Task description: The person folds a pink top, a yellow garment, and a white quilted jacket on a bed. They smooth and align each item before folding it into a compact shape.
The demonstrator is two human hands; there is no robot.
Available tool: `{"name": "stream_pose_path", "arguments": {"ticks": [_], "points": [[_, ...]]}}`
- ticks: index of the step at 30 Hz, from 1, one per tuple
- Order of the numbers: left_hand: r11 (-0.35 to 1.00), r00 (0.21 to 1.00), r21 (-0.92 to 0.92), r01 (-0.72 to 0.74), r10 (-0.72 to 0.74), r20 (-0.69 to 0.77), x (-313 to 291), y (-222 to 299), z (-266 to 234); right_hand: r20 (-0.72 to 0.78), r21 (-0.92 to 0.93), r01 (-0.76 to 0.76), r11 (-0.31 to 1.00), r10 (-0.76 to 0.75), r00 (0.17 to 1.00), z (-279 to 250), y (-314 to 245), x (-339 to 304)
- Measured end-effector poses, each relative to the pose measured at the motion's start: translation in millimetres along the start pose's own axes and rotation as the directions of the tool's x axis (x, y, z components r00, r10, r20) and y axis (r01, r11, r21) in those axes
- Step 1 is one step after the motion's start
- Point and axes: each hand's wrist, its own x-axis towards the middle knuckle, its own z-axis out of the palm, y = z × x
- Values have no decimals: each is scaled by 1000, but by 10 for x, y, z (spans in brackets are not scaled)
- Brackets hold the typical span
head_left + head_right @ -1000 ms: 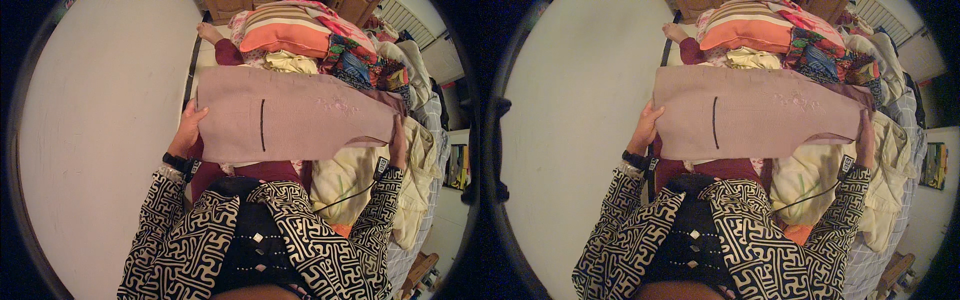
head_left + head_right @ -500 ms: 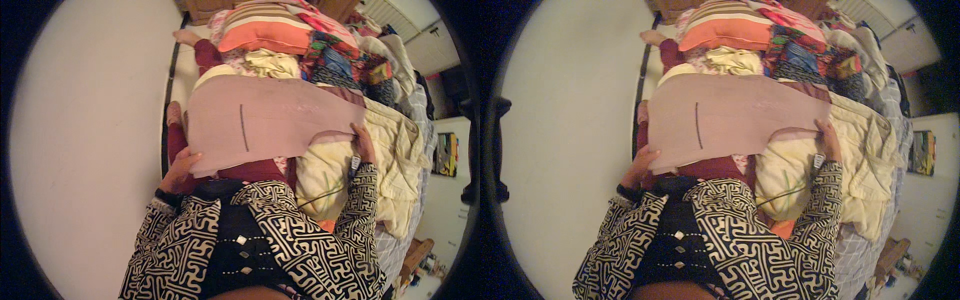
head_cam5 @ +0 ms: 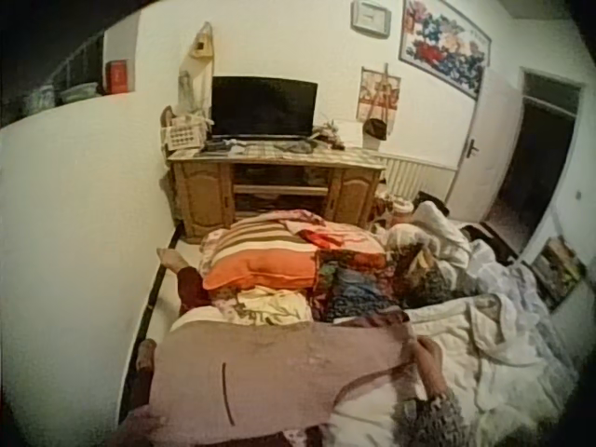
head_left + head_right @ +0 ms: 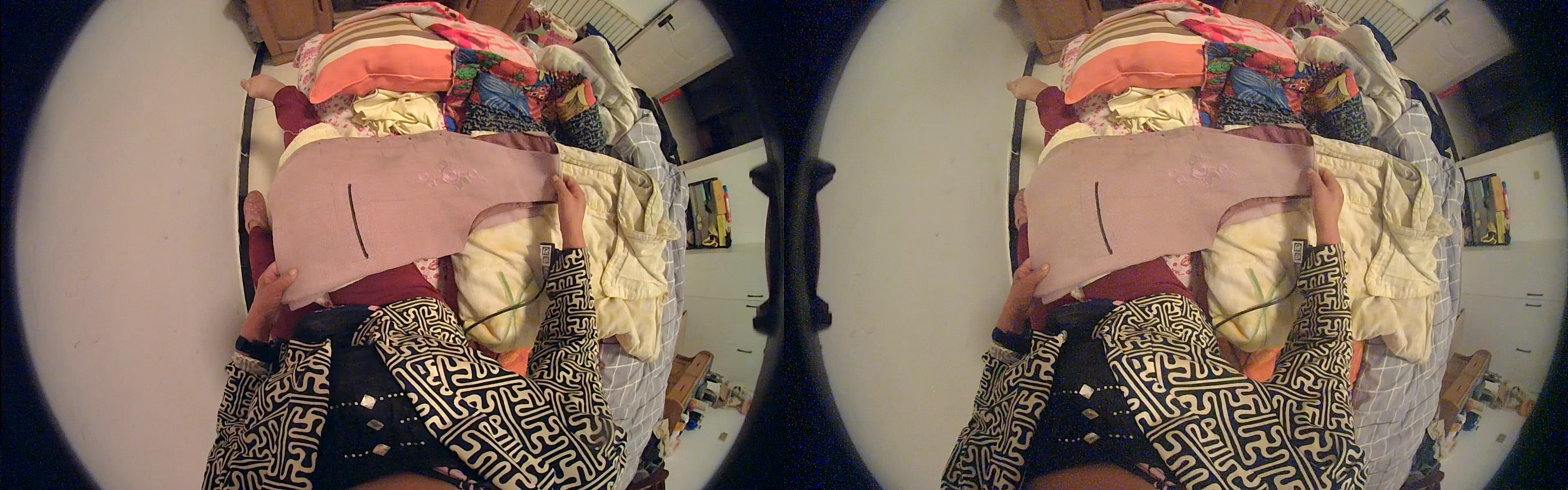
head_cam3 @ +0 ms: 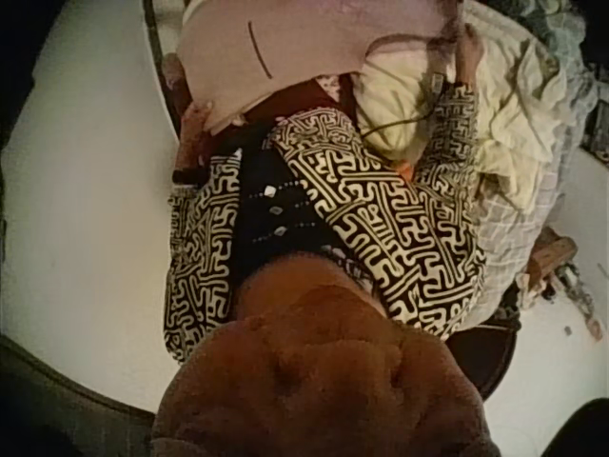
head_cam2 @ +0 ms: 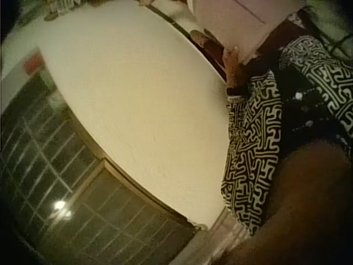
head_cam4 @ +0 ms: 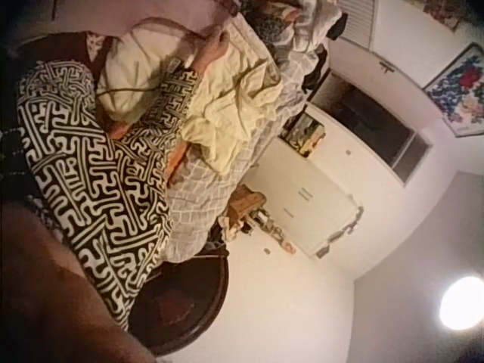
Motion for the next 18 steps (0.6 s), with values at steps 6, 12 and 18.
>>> {"name": "stream_pose_path", "arguments": {"ticks": [6,12,18], "points": [[998,1000,69,-12,13,-19,13,-80,-68,35,152,2,988,-7,999,18,-238,310],[998,997,-58,18,-14,71,-47,-105,-9,124,33,-330,943,324,938,-16,-3,449],[999,997,-30,37,-35,64,-39,-97,7,220,75,-241,968,219,951,31,-70,358]]}}
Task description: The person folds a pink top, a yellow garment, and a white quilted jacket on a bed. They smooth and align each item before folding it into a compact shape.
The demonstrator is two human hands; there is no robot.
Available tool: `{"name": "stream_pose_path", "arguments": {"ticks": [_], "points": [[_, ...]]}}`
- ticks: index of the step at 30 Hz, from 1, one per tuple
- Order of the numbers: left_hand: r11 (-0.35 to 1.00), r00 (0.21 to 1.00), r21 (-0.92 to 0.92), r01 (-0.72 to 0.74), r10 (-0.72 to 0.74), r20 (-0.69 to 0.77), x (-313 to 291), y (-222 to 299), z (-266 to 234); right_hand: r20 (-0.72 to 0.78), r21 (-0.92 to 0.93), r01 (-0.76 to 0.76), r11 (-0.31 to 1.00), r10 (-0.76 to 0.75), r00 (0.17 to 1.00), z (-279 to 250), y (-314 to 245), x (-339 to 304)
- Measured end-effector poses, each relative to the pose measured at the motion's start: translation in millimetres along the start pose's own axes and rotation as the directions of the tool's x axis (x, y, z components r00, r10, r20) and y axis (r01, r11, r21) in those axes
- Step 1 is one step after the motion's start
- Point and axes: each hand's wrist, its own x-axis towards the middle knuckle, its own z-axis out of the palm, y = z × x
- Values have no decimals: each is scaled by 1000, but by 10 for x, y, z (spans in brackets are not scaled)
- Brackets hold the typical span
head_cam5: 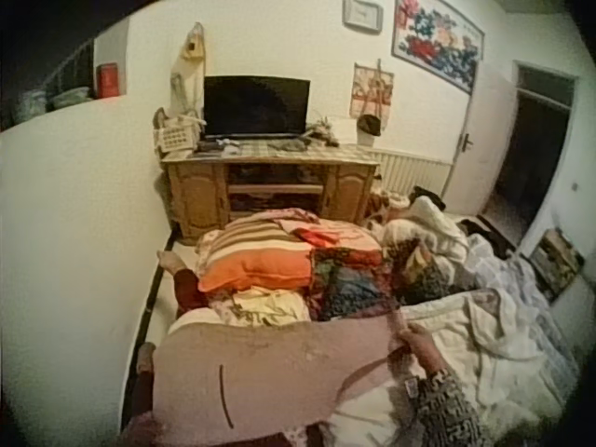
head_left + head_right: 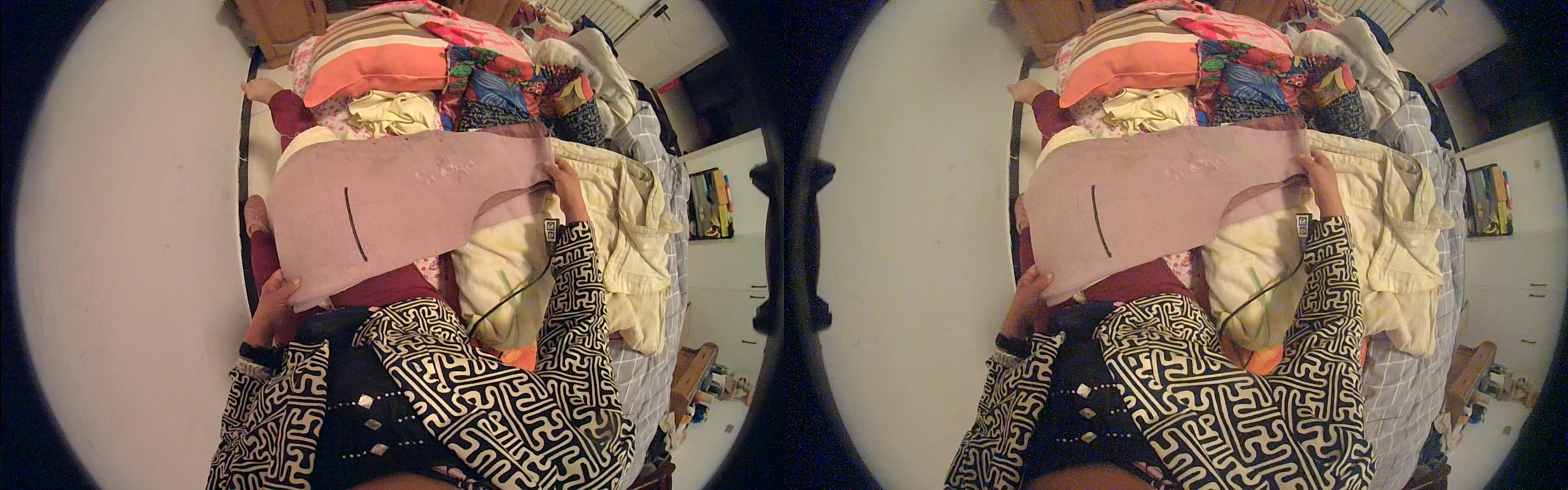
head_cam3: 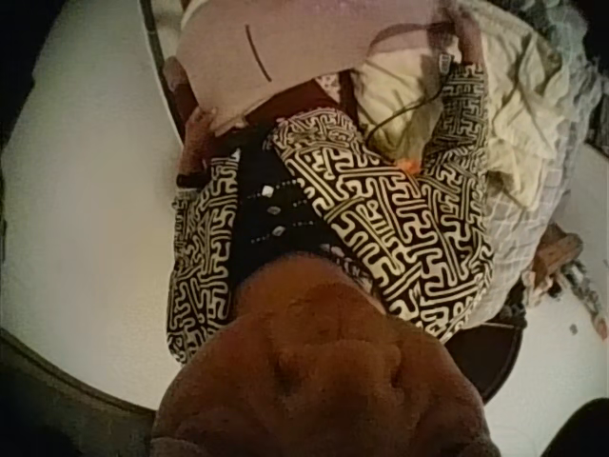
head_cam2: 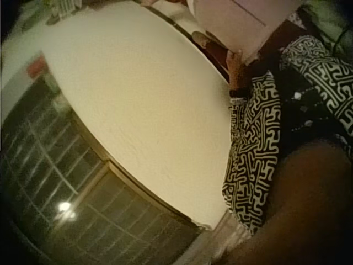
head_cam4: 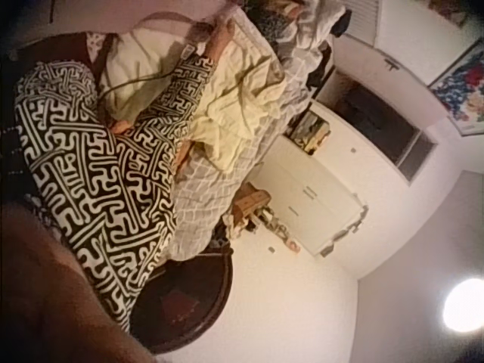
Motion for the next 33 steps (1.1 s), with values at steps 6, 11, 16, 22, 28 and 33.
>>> {"name": "stream_pose_path", "arguments": {"ticks": [6,11,16,22,28,33], "points": [[998,998,-46,35,-33,54,40,-21,-7,110,56,154,986,-160,981,282,-526,-68],[997,998,-37,61,-60,22,37,-43,-9,120,37,158,987,-161,980,489,-849,-82],[996,999,-78,47,-45,31,29,-102,-2,227,330,280,901,-364,903,512,-1192,-123],[991,996,-125,45,-36,78,67,-150,-18,-75,181,130,975,-118,990,282,-876,65],[997,999,-71,38,-38,4,82,-309,-138,58,175,23,984,-34,998,256,-171,-253],[995,993,39,93,-95,72,203,-342,-202,252,-315,437,842,-370,894,870,-22,-615]]}}
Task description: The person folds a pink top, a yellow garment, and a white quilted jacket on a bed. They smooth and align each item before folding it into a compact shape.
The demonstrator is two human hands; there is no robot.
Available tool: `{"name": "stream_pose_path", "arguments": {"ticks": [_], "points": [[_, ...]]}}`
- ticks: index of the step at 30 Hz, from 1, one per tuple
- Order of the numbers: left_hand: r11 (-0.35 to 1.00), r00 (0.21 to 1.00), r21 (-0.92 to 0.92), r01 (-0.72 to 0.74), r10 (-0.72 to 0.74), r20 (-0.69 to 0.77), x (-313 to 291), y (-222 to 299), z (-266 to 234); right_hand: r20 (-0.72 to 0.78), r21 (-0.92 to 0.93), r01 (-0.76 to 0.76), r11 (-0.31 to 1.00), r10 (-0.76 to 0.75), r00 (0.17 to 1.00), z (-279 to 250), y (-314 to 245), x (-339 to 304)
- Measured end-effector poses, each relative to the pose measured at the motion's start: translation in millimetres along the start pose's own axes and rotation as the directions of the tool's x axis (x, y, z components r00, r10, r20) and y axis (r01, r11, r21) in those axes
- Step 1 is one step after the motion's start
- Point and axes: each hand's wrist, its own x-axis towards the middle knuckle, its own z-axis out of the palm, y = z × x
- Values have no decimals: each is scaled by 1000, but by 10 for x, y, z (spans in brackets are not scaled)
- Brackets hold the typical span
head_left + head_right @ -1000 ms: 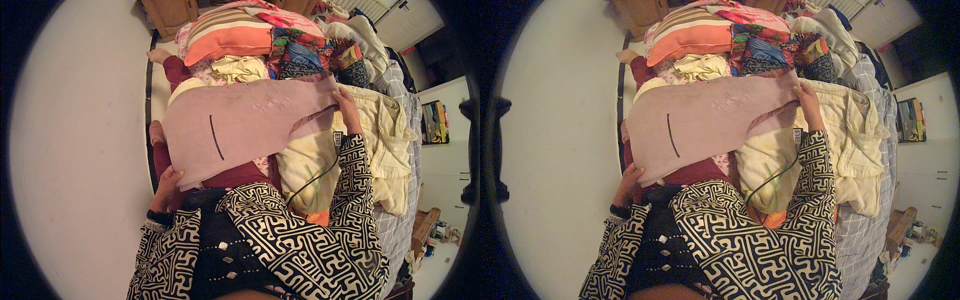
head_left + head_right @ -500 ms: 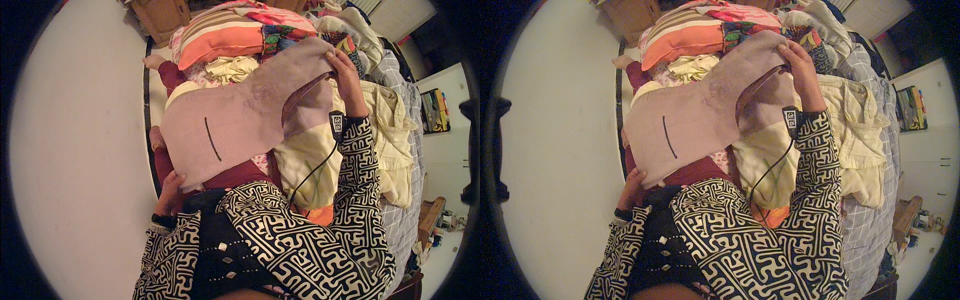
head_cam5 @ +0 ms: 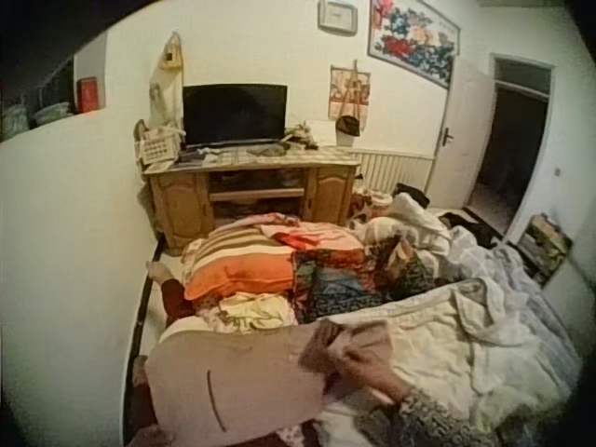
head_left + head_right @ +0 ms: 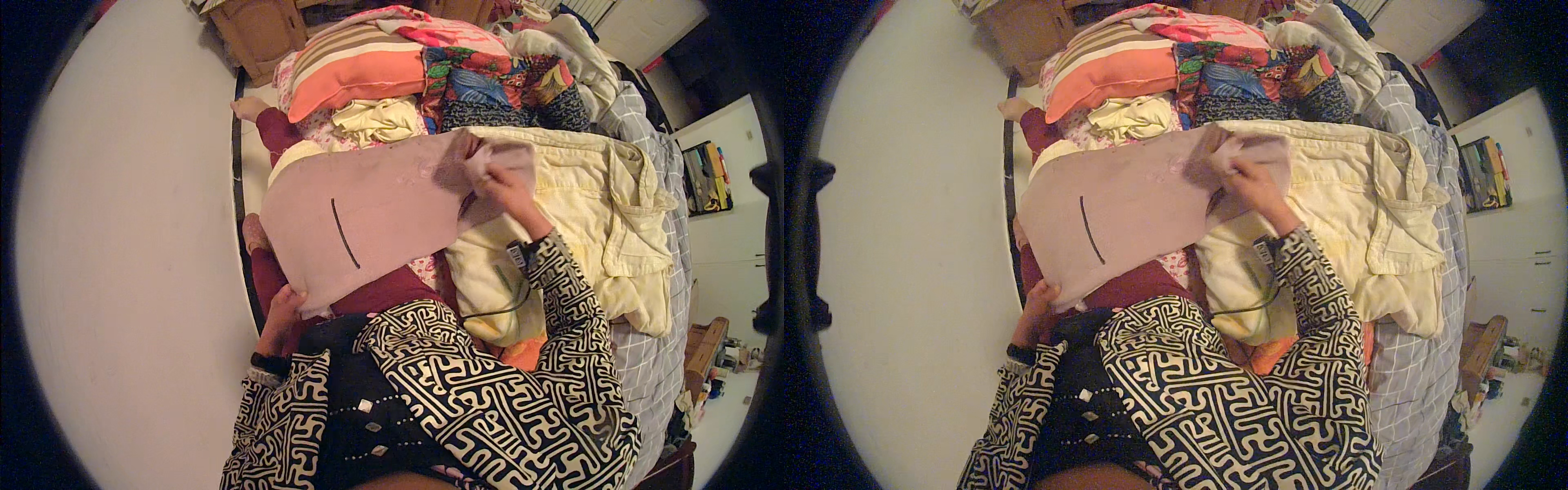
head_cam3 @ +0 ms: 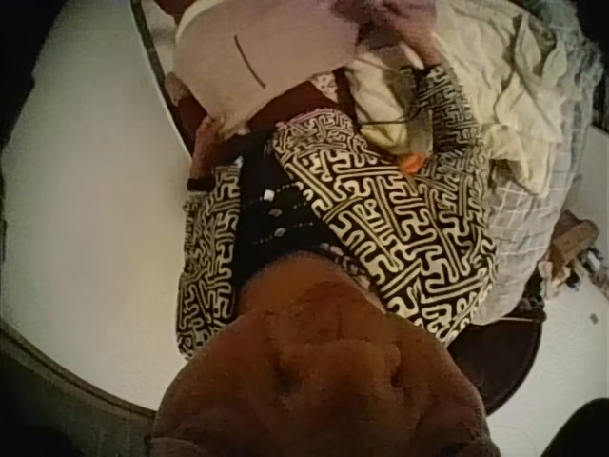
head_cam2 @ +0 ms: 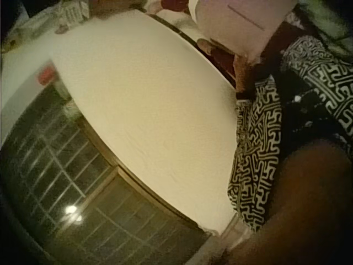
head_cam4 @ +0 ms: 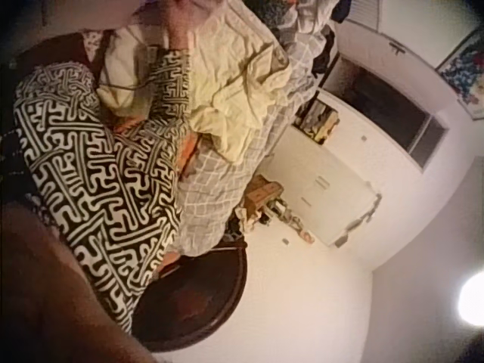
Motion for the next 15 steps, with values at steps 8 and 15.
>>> {"name": "stream_pose_path", "arguments": {"ticks": [8,15], "points": [[1000,999,-17,23,-23,-40,-113,64,44,-150,99,-250,963,263,953,-348,564,310],[1000,996,3,-19,19,-87,-88,6,63,-131,654,-277,704,466,875,-848,777,247]]}}
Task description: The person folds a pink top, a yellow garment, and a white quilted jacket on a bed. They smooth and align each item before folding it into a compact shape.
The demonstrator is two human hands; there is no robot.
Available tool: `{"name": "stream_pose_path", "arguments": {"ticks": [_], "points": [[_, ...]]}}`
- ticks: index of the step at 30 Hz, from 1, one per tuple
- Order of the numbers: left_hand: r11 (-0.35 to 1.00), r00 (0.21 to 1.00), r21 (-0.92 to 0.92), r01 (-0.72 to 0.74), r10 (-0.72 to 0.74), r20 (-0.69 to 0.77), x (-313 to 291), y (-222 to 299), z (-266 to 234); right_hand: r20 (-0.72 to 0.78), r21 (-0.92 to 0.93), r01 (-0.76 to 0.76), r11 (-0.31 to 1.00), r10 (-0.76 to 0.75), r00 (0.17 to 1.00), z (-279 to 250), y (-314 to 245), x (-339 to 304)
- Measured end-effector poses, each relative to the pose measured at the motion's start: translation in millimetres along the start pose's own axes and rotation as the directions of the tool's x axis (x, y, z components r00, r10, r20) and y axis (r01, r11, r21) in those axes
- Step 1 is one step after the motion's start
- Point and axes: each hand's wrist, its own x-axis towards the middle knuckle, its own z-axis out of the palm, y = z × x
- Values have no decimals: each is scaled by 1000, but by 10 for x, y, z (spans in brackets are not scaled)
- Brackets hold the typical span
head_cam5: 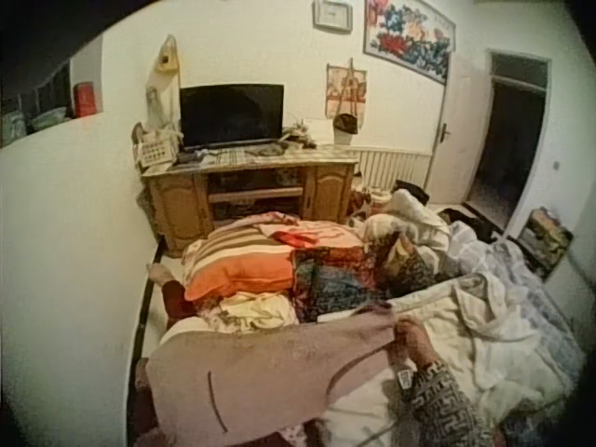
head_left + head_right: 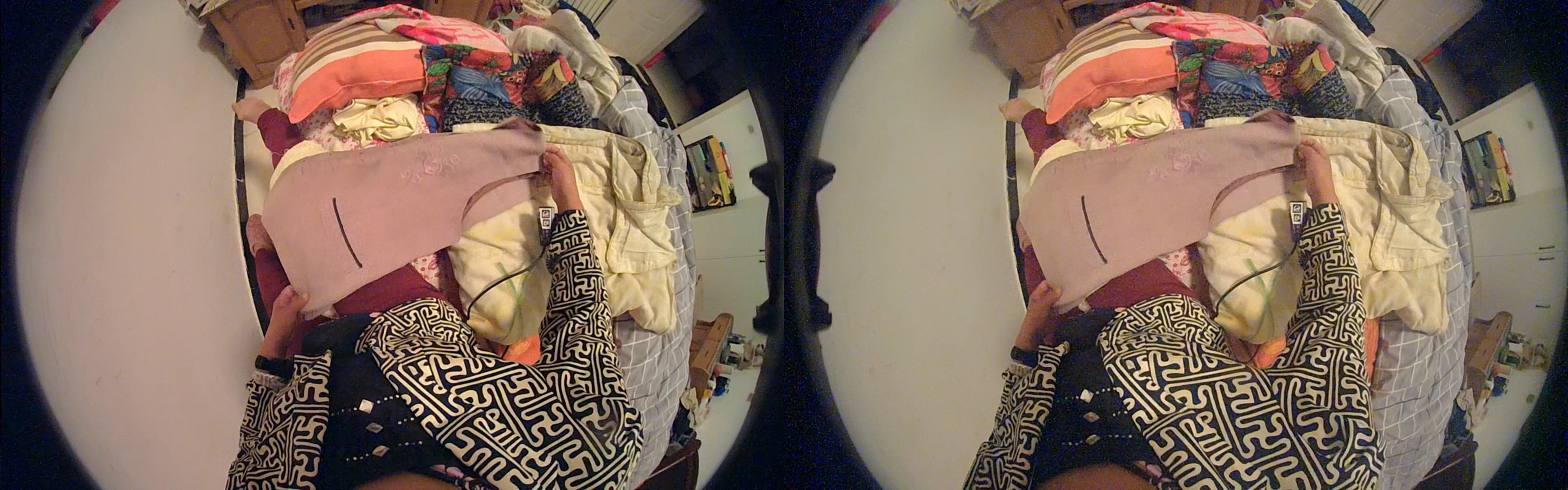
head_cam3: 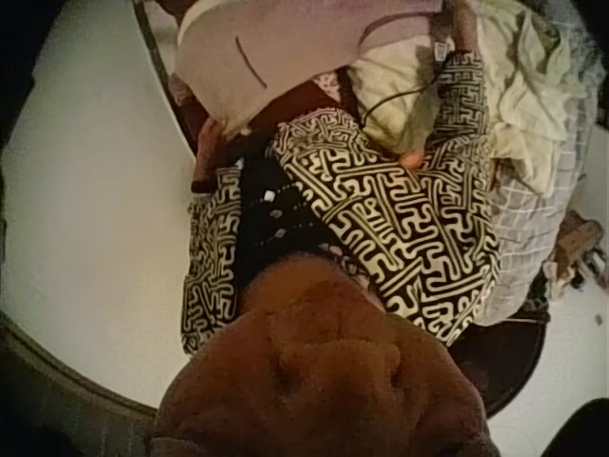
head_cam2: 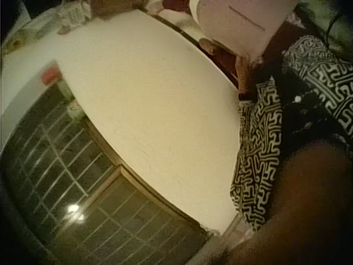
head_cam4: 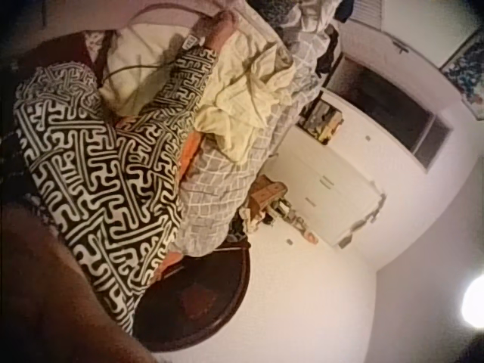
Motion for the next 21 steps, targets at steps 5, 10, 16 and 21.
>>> {"name": "stream_pose_path", "arguments": {"ticks": [5,10,16,21], "points": [[987,975,135,-83,108,-194,-8,-3,-109,20,-67,-35,997,36,999,190,20,-256],[995,976,32,-90,94,-197,-97,38,-143,13,-165,22,986,-20,1000,218,154,-195],[981,972,56,-187,193,-137,-274,99,-76,-108,-353,-168,920,138,985,122,85,-231],[998,992,-53,-18,11,-128,-394,166,-51,-51,-398,-224,890,222,974,218,-6,-331]]}}
